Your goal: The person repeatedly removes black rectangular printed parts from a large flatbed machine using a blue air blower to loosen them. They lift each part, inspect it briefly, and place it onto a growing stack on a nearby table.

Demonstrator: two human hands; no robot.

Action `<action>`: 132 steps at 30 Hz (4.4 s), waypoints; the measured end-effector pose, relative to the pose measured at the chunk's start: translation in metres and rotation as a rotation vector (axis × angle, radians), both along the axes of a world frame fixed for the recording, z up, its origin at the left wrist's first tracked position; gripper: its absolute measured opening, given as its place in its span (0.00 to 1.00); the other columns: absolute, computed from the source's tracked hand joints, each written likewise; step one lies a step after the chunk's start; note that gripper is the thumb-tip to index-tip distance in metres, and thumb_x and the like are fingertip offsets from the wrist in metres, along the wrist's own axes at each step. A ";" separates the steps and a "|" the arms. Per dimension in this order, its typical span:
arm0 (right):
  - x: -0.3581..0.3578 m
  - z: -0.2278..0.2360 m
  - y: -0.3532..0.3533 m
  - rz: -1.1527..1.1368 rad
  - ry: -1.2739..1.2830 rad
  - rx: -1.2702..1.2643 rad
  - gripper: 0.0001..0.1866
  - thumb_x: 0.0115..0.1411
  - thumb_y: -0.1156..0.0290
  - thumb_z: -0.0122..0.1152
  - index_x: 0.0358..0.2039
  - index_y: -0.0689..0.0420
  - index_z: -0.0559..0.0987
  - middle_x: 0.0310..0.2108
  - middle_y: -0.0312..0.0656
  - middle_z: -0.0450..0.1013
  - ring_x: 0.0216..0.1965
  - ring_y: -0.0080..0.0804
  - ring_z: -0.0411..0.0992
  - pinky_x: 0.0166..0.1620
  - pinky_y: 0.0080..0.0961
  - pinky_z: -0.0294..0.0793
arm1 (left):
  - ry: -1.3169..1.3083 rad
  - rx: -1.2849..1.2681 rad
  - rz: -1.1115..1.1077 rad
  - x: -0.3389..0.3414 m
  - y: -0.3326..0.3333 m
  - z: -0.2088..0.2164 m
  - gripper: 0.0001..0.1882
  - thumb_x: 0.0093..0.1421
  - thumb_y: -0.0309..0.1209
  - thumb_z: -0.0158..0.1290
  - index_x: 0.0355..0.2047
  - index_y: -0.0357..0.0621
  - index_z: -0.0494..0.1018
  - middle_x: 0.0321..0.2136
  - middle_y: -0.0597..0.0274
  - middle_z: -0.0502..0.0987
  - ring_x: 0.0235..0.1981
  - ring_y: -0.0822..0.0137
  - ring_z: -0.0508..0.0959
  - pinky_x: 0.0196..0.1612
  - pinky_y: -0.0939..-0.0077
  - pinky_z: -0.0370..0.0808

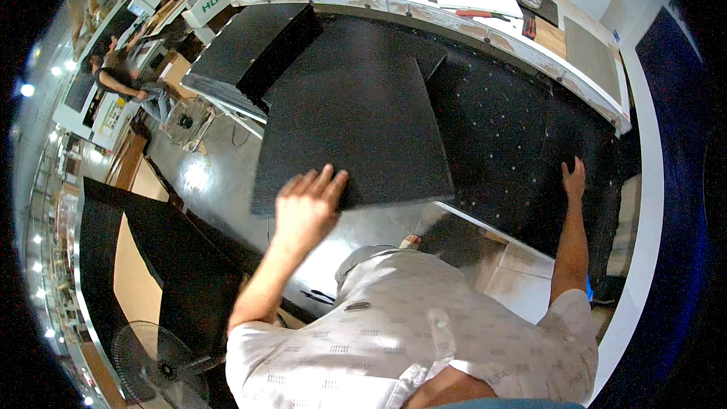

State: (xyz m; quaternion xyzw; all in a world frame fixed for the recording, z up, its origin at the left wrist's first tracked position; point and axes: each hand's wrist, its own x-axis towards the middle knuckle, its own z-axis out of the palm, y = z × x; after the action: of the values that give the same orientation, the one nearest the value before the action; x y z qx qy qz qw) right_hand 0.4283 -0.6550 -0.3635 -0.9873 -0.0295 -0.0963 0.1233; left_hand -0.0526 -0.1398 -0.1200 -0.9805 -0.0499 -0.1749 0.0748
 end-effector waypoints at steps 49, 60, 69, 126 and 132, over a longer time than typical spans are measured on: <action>-0.294 0.002 0.065 0.228 -0.061 -0.052 0.49 0.44 0.79 0.62 0.70 0.46 0.61 0.73 0.43 0.54 0.72 0.50 0.52 0.73 0.55 0.47 | -0.014 0.072 0.019 0.302 0.290 0.231 0.51 0.44 0.60 0.69 0.58 0.33 0.67 0.47 0.37 0.78 0.50 0.43 0.78 0.51 0.55 0.75; -0.334 0.060 0.081 0.257 0.030 -0.107 0.46 0.48 0.73 0.67 0.70 0.44 0.63 0.69 0.50 0.60 0.68 0.56 0.59 0.70 0.52 0.55 | -0.032 -0.229 -0.339 0.315 0.225 0.245 0.27 0.56 0.47 0.66 0.48 0.39 0.79 0.34 0.58 0.83 0.36 0.66 0.82 0.42 0.71 0.76; -0.374 0.230 0.086 0.357 0.302 -0.065 0.42 0.43 0.81 0.66 0.63 0.49 0.72 0.62 0.57 0.67 0.61 0.58 0.68 0.63 0.45 0.68 | -0.312 0.189 -0.687 0.406 -0.033 0.218 0.31 0.56 0.58 0.60 0.52 0.50 0.78 0.34 0.50 0.82 0.40 0.48 0.82 0.43 0.55 0.77; -0.336 0.221 -0.016 0.514 0.346 -0.196 0.30 0.61 0.68 0.55 0.66 0.46 0.68 0.63 0.57 0.65 0.61 0.58 0.68 0.63 0.53 0.66 | 0.269 -0.180 -0.819 0.536 -0.537 -0.232 0.48 0.59 0.74 0.38 0.72 0.61 0.55 0.74 0.51 0.47 0.73 0.38 0.45 0.67 0.22 0.37; -0.326 0.223 -0.019 0.535 0.302 -0.158 0.26 0.63 0.69 0.50 0.63 0.52 0.70 0.62 0.61 0.65 0.61 0.61 0.66 0.58 0.54 0.71 | 0.275 -0.181 -0.819 0.535 -0.537 -0.226 0.48 0.59 0.73 0.38 0.73 0.61 0.54 0.74 0.51 0.47 0.73 0.38 0.45 0.67 0.23 0.37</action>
State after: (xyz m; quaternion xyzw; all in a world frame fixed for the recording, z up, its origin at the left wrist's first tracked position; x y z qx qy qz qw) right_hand 0.1019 -0.6740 -0.1400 -0.9542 -0.2767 0.0899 0.0701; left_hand 0.4820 -0.6773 -0.3464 -0.9361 0.3382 -0.0527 -0.0811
